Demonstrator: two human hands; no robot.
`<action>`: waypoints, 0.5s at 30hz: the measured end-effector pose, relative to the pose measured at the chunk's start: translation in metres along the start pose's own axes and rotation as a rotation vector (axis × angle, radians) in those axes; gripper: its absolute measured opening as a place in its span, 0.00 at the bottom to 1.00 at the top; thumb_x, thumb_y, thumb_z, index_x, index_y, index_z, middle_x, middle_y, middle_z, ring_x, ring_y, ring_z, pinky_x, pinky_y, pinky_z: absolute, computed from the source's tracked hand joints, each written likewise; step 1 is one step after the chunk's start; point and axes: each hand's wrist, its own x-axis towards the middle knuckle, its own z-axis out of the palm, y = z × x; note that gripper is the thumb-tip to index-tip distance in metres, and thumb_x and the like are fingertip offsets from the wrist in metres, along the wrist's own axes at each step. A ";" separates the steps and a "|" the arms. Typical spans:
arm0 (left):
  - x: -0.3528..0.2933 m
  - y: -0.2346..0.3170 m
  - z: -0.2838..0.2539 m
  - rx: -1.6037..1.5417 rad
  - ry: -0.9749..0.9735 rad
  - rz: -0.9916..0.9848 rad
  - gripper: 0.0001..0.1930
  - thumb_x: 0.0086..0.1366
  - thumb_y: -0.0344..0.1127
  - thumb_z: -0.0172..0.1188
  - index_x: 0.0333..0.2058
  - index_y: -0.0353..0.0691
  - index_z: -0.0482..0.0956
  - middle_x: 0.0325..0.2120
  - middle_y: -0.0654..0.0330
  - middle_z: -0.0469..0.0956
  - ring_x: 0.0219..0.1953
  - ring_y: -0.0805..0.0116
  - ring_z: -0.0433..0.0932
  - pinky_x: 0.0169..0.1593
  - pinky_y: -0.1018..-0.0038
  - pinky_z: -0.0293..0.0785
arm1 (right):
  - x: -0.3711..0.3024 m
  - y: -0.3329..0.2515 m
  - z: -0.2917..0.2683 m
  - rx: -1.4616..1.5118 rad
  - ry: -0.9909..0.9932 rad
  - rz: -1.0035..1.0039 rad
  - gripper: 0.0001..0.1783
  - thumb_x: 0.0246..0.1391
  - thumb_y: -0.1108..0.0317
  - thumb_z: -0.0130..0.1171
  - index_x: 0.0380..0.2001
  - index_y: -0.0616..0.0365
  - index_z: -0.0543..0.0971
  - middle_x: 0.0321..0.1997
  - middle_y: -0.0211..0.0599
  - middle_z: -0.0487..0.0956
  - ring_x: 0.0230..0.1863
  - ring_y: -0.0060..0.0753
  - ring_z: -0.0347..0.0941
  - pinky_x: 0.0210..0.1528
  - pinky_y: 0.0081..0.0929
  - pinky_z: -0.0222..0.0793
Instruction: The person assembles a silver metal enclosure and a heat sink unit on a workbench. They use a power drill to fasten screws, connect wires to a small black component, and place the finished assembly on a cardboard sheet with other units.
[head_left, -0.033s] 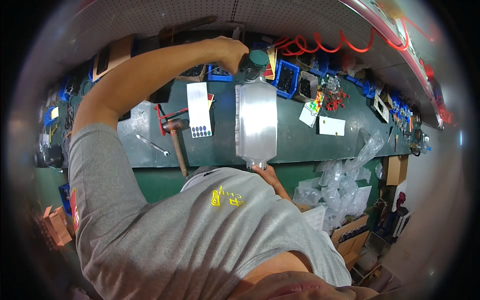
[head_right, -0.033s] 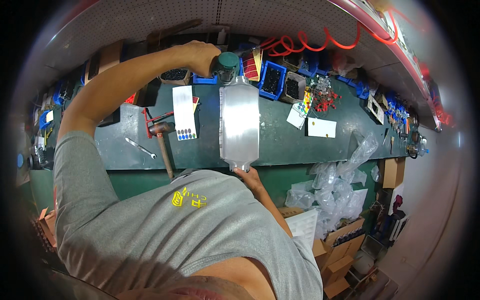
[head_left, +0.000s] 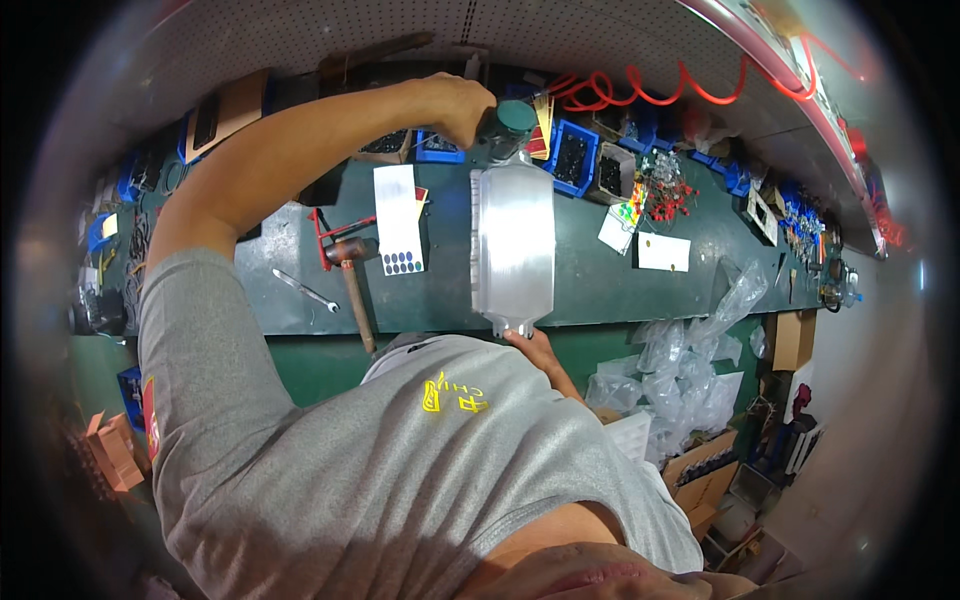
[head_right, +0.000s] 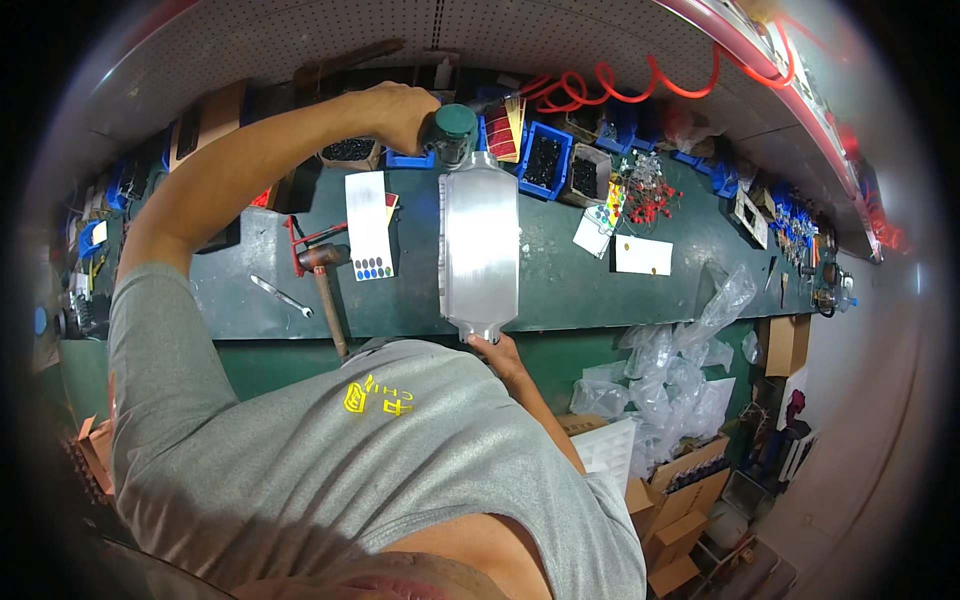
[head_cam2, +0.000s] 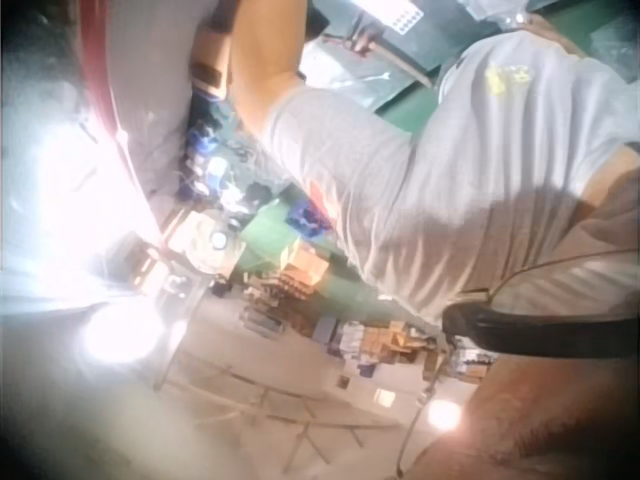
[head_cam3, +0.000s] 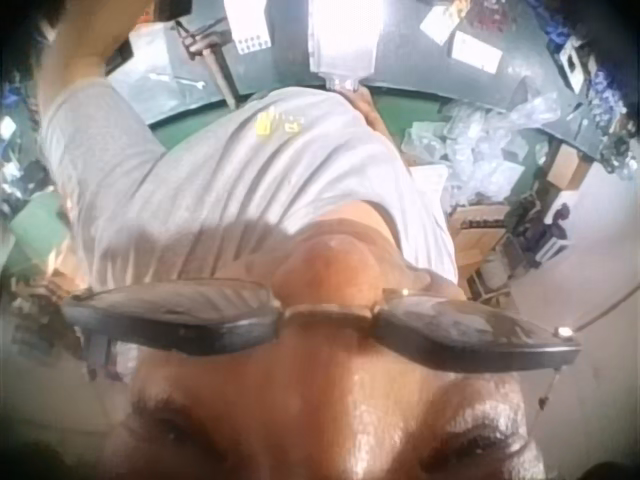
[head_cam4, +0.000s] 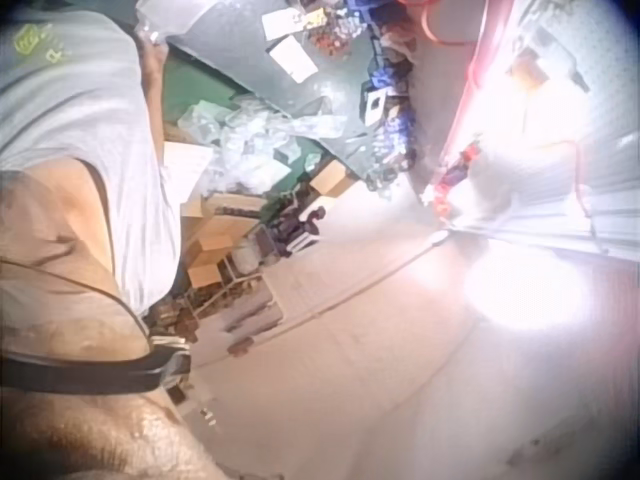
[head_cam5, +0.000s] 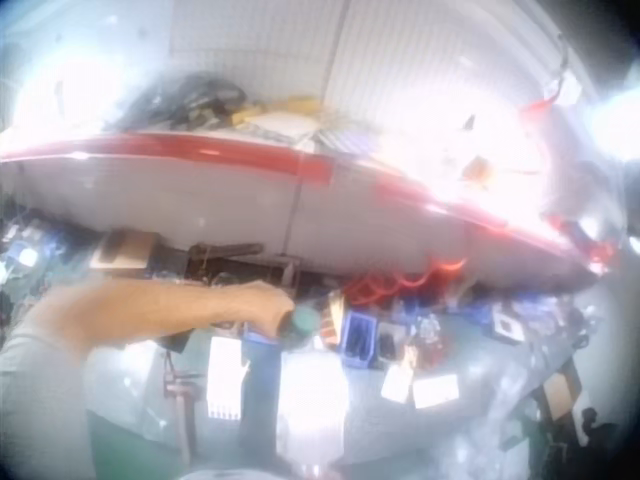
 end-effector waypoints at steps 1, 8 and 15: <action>-0.001 -0.001 0.002 -0.001 -0.002 -0.015 0.18 0.44 0.35 0.69 0.37 0.42 0.83 0.34 0.51 0.84 0.38 0.51 0.84 0.43 0.60 0.79 | 0.003 0.004 -0.001 0.012 -0.003 -0.008 0.38 0.52 0.42 0.67 0.56 0.62 0.78 0.52 0.41 0.81 0.53 0.35 0.76 0.58 0.33 0.68; -0.018 -0.005 0.008 -0.093 0.080 -0.107 0.25 0.43 0.41 0.73 0.43 0.44 0.83 0.37 0.51 0.84 0.41 0.51 0.83 0.48 0.61 0.77 | 0.014 0.044 -0.035 0.090 -0.073 0.010 0.35 0.55 0.41 0.65 0.54 0.58 0.78 0.46 0.32 0.80 0.47 0.26 0.75 0.52 0.36 0.70; -0.055 0.004 0.015 -0.281 0.280 -0.247 0.30 0.45 0.48 0.76 0.48 0.44 0.82 0.43 0.53 0.84 0.46 0.56 0.82 0.54 0.63 0.75 | 0.055 0.088 -0.125 0.626 0.103 -0.279 0.19 0.66 0.49 0.57 0.37 0.55 0.78 0.31 0.30 0.77 0.32 0.24 0.74 0.33 0.24 0.69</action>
